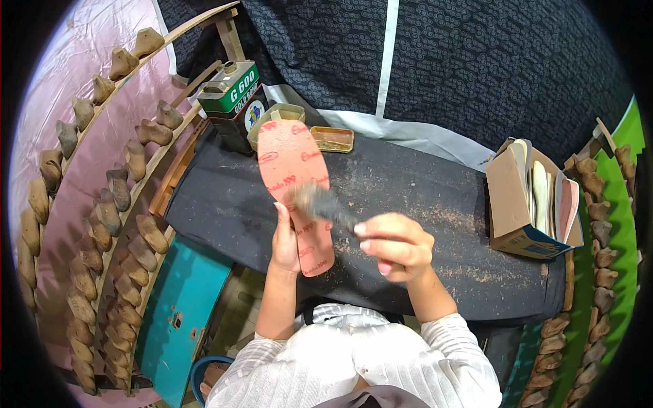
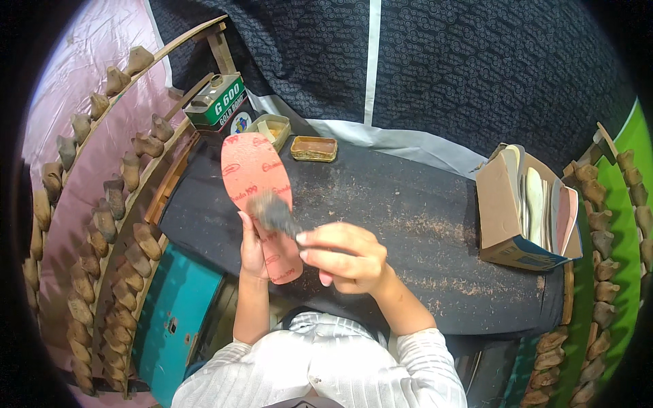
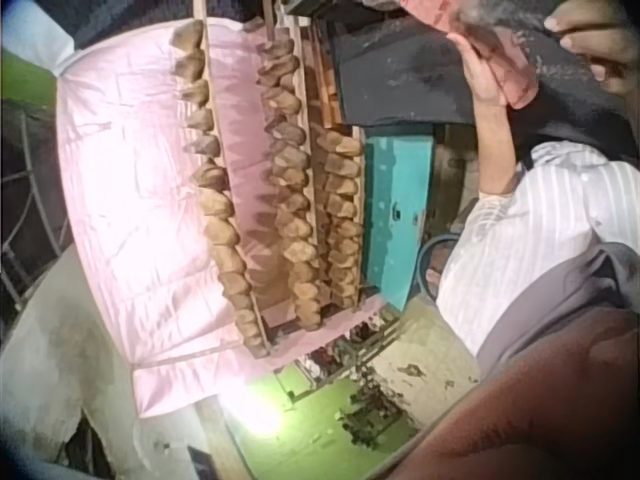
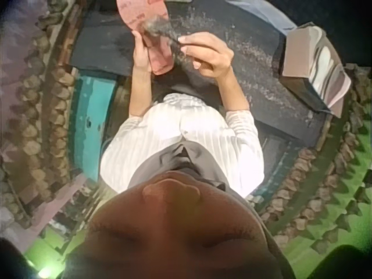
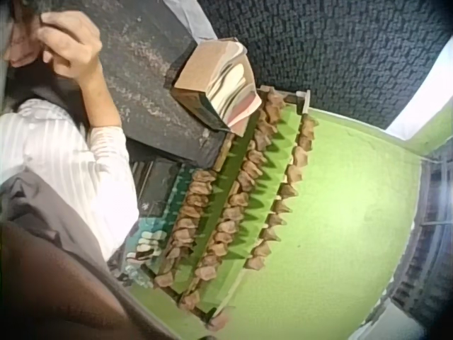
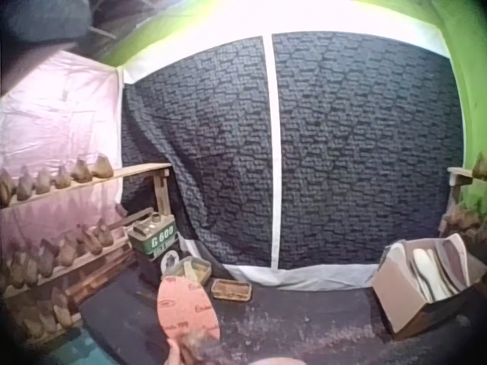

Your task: The person takes shoe soles from a box, applies glue to them using a brush, and places the glued soles into a basket.

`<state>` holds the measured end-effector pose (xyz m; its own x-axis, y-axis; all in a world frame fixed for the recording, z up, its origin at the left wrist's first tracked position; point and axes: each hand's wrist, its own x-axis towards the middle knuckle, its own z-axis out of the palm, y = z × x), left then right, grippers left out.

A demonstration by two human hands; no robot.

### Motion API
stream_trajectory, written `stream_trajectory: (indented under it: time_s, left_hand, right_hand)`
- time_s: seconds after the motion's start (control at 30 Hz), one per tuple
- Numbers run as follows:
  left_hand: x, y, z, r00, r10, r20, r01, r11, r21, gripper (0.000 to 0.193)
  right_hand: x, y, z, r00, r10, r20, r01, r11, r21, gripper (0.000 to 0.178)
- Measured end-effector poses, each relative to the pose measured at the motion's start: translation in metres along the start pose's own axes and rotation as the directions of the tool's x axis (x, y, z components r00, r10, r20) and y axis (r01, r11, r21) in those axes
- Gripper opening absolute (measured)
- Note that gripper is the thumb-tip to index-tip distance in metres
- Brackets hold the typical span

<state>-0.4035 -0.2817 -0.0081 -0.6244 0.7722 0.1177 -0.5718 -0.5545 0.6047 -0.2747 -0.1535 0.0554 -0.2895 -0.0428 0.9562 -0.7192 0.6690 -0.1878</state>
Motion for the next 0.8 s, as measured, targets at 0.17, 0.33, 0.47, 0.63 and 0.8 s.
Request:
stream_trajectory:
  time_s: [0.17,0.33,0.47,0.63,0.8]
  left_hand:
    - [0.000,-0.007,0.000,0.996,-0.005,0.094,0.006,1.000,-0.012,0.062]
    - [0.014,0.008,0.000,0.993,0.079,-0.087,-0.081,0.997,-0.015,0.061]
    - [0.018,0.016,-0.012,0.987,0.162,-0.022,-0.160,0.985,0.061,0.061]
    - [0.020,0.017,-0.010,0.986,0.154,-0.064,-0.150,0.986,0.068,0.061]
    - [0.017,0.009,0.001,0.975,0.191,-0.110,-0.188,0.982,0.033,0.059]
  right_hand:
    - [0.007,0.015,0.003,1.000,-0.023,0.017,0.026,0.989,-0.147,0.026]
    - [-0.013,-0.001,0.002,0.990,0.002,0.144,-0.008,0.999,0.041,0.023]
    - [-0.032,-0.013,-0.001,0.973,0.068,0.222,-0.102,0.984,0.144,0.021]
    - [-0.031,-0.008,-0.003,0.975,0.124,0.185,-0.155,0.975,0.159,0.023]
    - [-0.032,-0.010,0.009,0.978,0.100,0.182,-0.124,0.985,0.123,0.025]
